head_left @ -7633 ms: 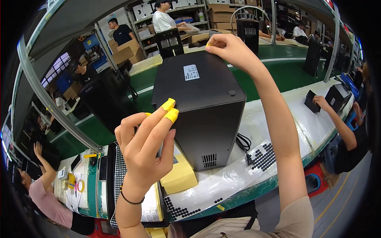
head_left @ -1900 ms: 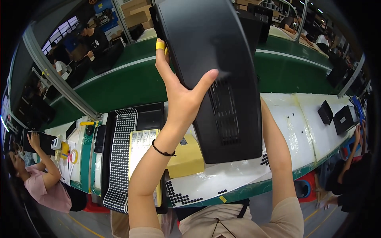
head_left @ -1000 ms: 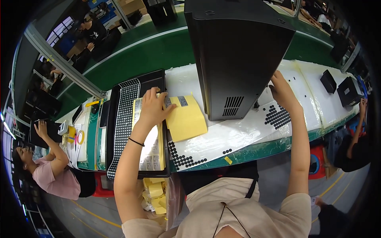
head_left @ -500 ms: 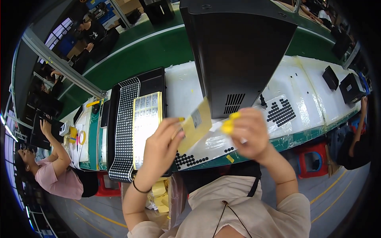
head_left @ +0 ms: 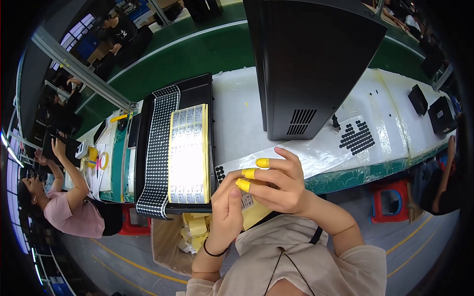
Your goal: The person applies product identification labels and rubber feet to the base of electronic device housings by hand.
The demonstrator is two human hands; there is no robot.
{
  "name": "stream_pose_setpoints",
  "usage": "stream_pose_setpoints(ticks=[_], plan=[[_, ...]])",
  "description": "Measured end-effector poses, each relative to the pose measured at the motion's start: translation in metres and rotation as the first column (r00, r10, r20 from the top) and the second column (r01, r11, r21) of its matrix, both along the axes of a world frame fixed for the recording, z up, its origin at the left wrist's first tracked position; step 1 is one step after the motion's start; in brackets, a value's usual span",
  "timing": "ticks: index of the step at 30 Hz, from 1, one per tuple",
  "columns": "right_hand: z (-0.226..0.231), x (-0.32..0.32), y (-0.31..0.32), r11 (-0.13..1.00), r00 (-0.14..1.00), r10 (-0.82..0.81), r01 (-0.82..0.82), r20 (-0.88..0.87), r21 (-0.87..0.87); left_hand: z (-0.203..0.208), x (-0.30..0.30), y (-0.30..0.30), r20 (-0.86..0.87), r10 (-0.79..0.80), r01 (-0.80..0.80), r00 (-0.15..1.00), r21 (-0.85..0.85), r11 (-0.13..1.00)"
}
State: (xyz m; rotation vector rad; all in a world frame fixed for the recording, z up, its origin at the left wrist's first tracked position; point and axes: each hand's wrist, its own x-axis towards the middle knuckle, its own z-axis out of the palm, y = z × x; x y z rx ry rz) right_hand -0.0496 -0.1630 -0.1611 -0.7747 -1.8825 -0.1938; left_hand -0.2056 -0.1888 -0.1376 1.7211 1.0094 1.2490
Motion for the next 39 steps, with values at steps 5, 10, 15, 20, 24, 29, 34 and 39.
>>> stream_pose_setpoints(ticks=[5,10,15,20,24,29,34,39], plan=[[-0.005,0.003,-0.003,0.993,0.996,0.071,-0.075,-0.048,-0.086,-0.019,0.001,0.002,0.172,-0.002,0.029,0.985,-0.153,0.988],[-0.009,0.010,0.001,0.967,0.986,0.123,-0.144,-0.110,-0.210,-0.030,0.001,0.006,0.344,0.008,0.143,0.939,-0.412,0.900],[0.001,0.019,0.003,0.914,0.970,0.219,-0.242,-0.107,-0.325,-0.034,0.003,0.012,0.438,0.123,0.175,0.890,-0.579,0.797],[-0.001,0.040,-0.010,0.413,0.508,0.552,-0.855,-0.661,-0.313,-0.033,-0.017,0.009,0.339,0.150,0.076,0.929,-0.569,0.819],[-0.031,0.065,-0.024,0.807,0.841,0.090,-0.376,-0.534,-0.456,-0.065,-0.018,0.007,0.197,0.097,0.015,0.976,-0.502,0.865],[-0.026,0.049,-0.028,0.590,0.782,-0.023,-0.493,-0.623,-0.640,-0.040,-0.003,0.011,0.323,-0.088,0.147,0.942,-0.163,0.976],[-0.021,0.026,-0.010,0.628,0.716,0.028,-0.555,-0.697,-0.545,-0.039,-0.005,0.006,0.219,0.134,-0.121,0.966,-0.070,0.990],[-0.011,-0.006,0.029,0.884,0.706,-0.054,-0.296,-0.706,-0.363,-0.039,-0.006,0.001,0.013,0.508,-0.455,0.861,0.467,0.759]])
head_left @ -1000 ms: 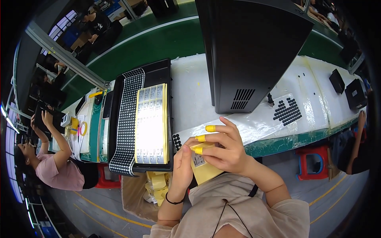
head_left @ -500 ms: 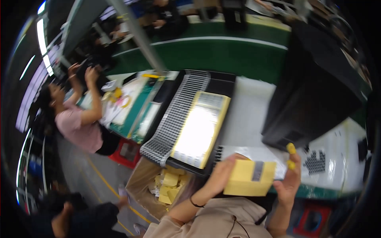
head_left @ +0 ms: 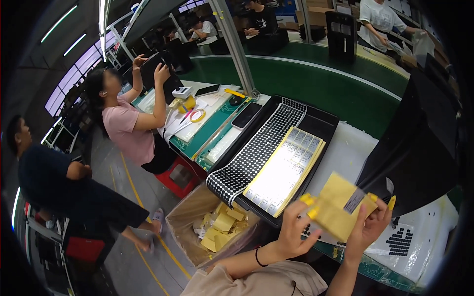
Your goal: The person applies product identification labels and rubber feet to the base of electronic device housings by hand.
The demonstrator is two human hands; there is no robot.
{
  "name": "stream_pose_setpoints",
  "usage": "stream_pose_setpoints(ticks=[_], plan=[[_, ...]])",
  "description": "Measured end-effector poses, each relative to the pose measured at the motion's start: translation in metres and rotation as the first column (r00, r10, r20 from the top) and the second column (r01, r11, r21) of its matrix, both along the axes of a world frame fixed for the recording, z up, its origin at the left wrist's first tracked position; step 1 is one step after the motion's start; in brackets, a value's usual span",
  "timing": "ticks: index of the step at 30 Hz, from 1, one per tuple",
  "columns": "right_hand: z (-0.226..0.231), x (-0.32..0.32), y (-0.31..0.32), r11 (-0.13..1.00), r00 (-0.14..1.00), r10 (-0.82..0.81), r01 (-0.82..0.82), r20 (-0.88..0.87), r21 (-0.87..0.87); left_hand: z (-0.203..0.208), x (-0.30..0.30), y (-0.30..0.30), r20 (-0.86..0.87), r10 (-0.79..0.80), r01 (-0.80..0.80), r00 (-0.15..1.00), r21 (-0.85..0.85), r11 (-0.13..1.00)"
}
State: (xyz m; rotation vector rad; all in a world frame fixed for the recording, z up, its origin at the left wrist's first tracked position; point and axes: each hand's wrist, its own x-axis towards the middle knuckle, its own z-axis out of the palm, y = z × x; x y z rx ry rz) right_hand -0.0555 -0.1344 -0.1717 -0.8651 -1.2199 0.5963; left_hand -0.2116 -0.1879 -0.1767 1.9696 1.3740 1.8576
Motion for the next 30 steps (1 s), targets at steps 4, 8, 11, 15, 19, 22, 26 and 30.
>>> stream_pose_setpoints(ticks=[4,8,11,15,19,22,26,30], plan=[[0.001,-0.019,0.023,0.995,0.859,-0.098,0.095,0.502,0.031,-0.009,0.007,0.001,-0.385,-0.113,0.093,0.916,-0.071,0.993],[0.010,-0.021,0.018,0.999,0.793,-0.019,0.046,0.609,-0.029,-0.040,0.017,0.007,-0.364,-0.255,0.129,0.896,-0.335,0.933],[0.013,-0.005,0.013,0.999,0.676,0.044,-0.031,0.736,-0.032,-0.053,0.023,0.013,-0.428,-0.274,0.080,0.862,-0.418,0.905],[0.022,0.012,0.003,0.991,0.612,0.096,-0.130,0.785,-0.020,-0.053,0.026,0.023,-0.536,-0.277,0.022,0.798,-0.433,0.901],[0.033,0.014,-0.012,0.980,0.684,0.018,-0.157,0.730,0.123,-0.057,0.030,0.041,-0.596,-0.278,-0.005,0.753,-0.428,0.904],[0.034,0.024,-0.022,0.965,0.700,-0.044,-0.156,0.713,0.212,-0.046,0.036,0.061,-0.524,-0.226,0.029,0.821,-0.357,0.933],[0.043,0.051,-0.034,0.939,0.727,-0.130,-0.128,0.674,0.319,0.004,0.057,0.087,-0.464,-0.120,-0.002,0.878,-0.254,0.967],[0.051,0.076,-0.044,0.921,0.728,-0.296,0.047,0.618,0.386,0.087,0.064,0.109,0.052,-0.289,0.286,0.956,0.057,0.956]])
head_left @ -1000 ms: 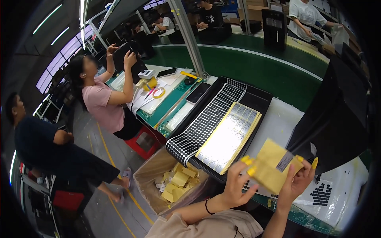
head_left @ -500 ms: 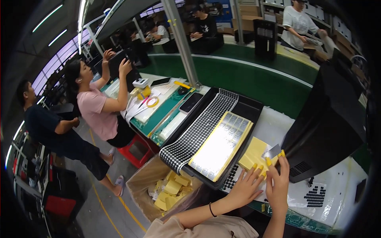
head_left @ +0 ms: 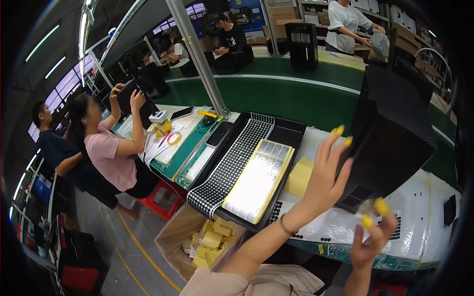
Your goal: The person applies product identification labels and rubber feet to the base of electronic device housings by hand.
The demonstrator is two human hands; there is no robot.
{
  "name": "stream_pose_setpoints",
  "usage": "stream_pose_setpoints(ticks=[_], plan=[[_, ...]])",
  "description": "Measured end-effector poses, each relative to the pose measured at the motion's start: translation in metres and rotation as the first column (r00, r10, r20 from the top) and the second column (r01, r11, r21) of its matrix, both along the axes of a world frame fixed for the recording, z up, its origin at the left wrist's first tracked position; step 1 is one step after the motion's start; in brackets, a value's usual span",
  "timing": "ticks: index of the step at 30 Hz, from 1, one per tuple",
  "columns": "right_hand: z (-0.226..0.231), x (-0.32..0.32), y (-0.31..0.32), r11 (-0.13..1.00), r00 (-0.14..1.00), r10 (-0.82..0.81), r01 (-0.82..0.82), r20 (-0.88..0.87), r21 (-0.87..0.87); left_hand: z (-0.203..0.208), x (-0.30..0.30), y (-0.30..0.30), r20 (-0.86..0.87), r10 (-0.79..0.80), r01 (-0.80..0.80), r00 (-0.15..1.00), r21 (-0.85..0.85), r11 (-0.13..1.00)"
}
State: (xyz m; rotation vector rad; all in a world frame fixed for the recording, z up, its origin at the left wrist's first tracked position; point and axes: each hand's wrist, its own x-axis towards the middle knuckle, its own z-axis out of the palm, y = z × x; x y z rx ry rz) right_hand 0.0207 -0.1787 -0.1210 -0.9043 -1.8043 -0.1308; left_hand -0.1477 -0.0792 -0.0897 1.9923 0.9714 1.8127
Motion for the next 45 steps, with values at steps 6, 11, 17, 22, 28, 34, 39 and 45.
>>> stream_pose_setpoints(ticks=[6,11,17,22,28,34,39,45], plan=[[0.018,0.046,-0.010,0.947,0.954,-0.295,0.300,-0.059,0.118,0.081,0.048,0.055,0.257,-0.264,0.230,0.930,0.154,0.961],[0.023,0.053,-0.022,0.940,0.947,-0.322,0.317,0.018,0.128,0.096,0.044,0.055,0.191,-0.253,0.202,0.948,0.254,0.946],[0.034,0.064,-0.013,0.967,0.978,-0.193,0.203,-0.073,0.154,0.096,0.059,0.052,0.250,-0.334,0.268,0.909,0.264,0.927],[0.065,0.062,0.011,0.963,0.970,-0.003,0.068,-0.242,0.262,0.082,0.034,0.039,0.145,-0.213,0.163,0.966,0.292,0.942],[0.147,0.037,0.033,0.988,0.896,0.095,-0.032,-0.433,0.150,0.084,0.022,-0.002,0.160,-0.282,0.245,0.946,0.214,0.946],[0.176,0.019,0.043,0.954,0.863,0.269,-0.300,-0.427,-0.005,0.063,0.013,-0.048,0.191,-0.272,0.210,0.943,0.291,0.933],[0.175,0.005,0.031,0.943,0.819,0.194,-0.308,-0.540,-0.128,0.040,-0.007,-0.071,-0.027,-0.131,0.133,0.991,0.270,0.954],[0.170,0.003,0.022,0.969,0.879,0.239,-0.244,-0.412,0.041,0.065,-0.015,-0.112,-0.237,0.080,-0.046,0.968,0.147,0.988]])
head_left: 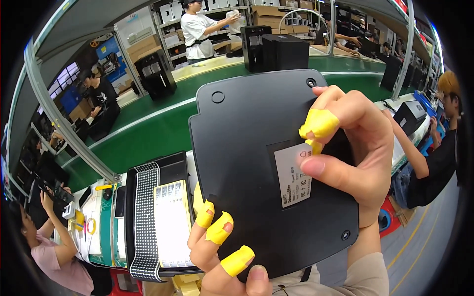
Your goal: The person applies product identification labels and rubber feet to the base of electronic device housings by hand.
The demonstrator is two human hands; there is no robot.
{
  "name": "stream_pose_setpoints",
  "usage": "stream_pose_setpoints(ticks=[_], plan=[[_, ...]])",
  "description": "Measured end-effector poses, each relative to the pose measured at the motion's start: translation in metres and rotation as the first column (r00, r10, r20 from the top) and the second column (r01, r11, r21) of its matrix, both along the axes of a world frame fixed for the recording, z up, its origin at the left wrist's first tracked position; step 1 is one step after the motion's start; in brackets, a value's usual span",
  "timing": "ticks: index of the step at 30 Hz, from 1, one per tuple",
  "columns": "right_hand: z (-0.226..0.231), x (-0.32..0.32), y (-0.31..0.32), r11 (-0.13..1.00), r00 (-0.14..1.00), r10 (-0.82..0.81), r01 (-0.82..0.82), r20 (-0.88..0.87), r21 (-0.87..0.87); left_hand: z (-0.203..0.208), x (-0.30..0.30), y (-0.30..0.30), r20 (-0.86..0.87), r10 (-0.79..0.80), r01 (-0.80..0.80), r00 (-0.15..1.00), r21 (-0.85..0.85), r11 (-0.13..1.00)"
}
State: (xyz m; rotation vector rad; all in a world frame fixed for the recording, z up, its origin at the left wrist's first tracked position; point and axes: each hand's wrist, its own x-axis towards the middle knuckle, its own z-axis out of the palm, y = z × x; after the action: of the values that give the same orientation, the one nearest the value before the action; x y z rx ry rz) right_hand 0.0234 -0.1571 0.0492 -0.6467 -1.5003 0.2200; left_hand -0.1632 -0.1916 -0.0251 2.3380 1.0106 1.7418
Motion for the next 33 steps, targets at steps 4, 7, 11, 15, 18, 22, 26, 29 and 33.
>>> stream_pose_setpoints(ticks=[4,7,11,15,18,22,26,29,33], plan=[[-0.001,0.000,0.003,0.999,0.995,-0.046,0.044,0.083,0.016,-0.010,0.006,0.011,0.212,-0.114,0.088,0.971,0.130,0.988],[-0.003,0.000,0.004,0.998,0.996,-0.059,0.059,0.067,0.003,0.005,0.029,0.003,0.425,-0.037,0.064,0.905,-0.051,0.997],[-0.001,0.003,0.000,0.998,0.995,-0.069,0.069,0.068,0.009,-0.008,0.009,0.025,0.197,-0.265,0.208,0.944,0.268,0.941],[-0.002,0.002,0.003,0.998,0.993,-0.069,0.068,0.098,0.015,-0.016,0.018,0.029,0.319,-0.295,0.183,0.901,0.337,0.923],[0.000,0.000,0.004,0.997,0.990,-0.073,0.070,0.117,0.035,-0.012,0.011,0.024,0.300,-0.276,0.180,0.913,0.310,0.933],[-0.004,0.009,0.004,0.995,0.986,-0.099,0.093,0.137,0.044,-0.011,0.008,0.021,0.193,-0.255,0.218,0.948,0.194,0.957],[0.000,0.007,0.004,0.997,0.984,-0.076,0.070,0.159,0.043,-0.005,-0.002,0.012,0.128,-0.225,0.208,0.966,0.131,0.969],[-0.001,0.009,0.004,0.996,0.979,-0.085,0.076,0.184,0.055,-0.003,-0.003,0.009,0.097,-0.201,0.191,0.975,0.101,0.976],[0.000,0.013,0.003,0.994,0.971,-0.099,0.086,0.218,0.070,-0.005,0.003,0.013,0.133,-0.233,0.214,0.963,0.143,0.966]])
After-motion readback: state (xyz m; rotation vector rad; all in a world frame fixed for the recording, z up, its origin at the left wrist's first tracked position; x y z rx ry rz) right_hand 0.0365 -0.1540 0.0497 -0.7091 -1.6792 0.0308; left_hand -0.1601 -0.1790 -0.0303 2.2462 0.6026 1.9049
